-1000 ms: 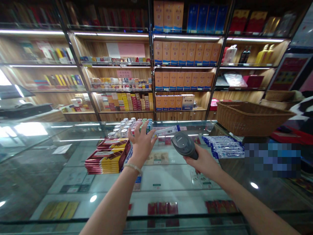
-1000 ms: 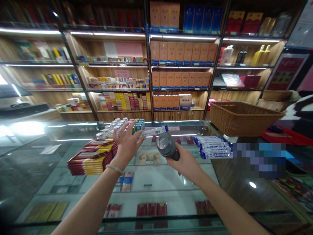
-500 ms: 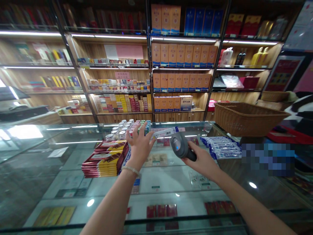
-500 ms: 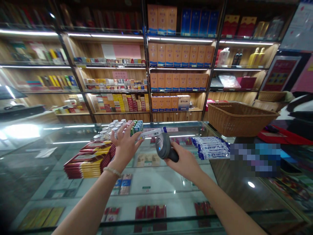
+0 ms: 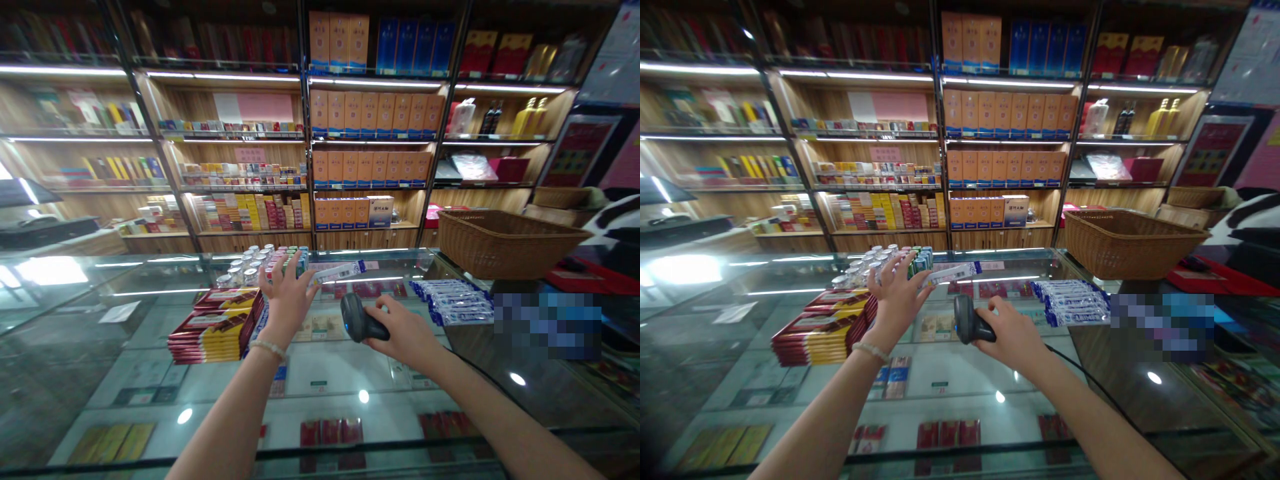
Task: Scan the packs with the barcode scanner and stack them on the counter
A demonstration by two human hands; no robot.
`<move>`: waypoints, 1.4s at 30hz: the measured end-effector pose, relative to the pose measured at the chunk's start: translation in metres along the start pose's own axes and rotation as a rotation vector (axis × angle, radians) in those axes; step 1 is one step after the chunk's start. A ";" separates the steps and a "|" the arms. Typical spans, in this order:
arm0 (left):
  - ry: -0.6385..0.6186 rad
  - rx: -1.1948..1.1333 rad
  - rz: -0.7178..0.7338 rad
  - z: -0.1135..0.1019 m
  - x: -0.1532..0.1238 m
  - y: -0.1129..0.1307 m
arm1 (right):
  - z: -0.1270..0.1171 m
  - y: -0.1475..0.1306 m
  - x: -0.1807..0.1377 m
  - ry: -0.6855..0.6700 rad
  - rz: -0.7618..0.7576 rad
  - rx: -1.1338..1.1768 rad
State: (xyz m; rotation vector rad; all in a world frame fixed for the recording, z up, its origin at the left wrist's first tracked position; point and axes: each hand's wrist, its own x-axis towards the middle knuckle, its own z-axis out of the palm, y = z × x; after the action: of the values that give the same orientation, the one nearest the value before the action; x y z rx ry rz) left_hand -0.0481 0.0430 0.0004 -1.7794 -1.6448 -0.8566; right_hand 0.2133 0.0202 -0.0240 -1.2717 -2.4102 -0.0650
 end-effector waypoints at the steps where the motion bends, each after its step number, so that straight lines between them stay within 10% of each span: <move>1: 0.003 0.001 0.000 0.000 0.000 0.000 | 0.001 0.000 0.000 -0.009 -0.003 -0.017; 33: -0.008 -0.001 0.015 0.000 0.001 0.004 | 0.012 0.008 -0.003 0.103 -0.098 -0.183; 42: -0.014 -0.030 0.062 -0.003 0.003 0.009 | -0.022 0.026 0.031 0.351 -0.067 -0.304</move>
State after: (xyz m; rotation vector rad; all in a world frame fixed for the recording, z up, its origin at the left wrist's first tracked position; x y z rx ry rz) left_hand -0.0394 0.0415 0.0049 -1.8509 -1.5852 -0.8468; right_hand 0.2257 0.0543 0.0037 -1.1851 -2.1897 -0.6405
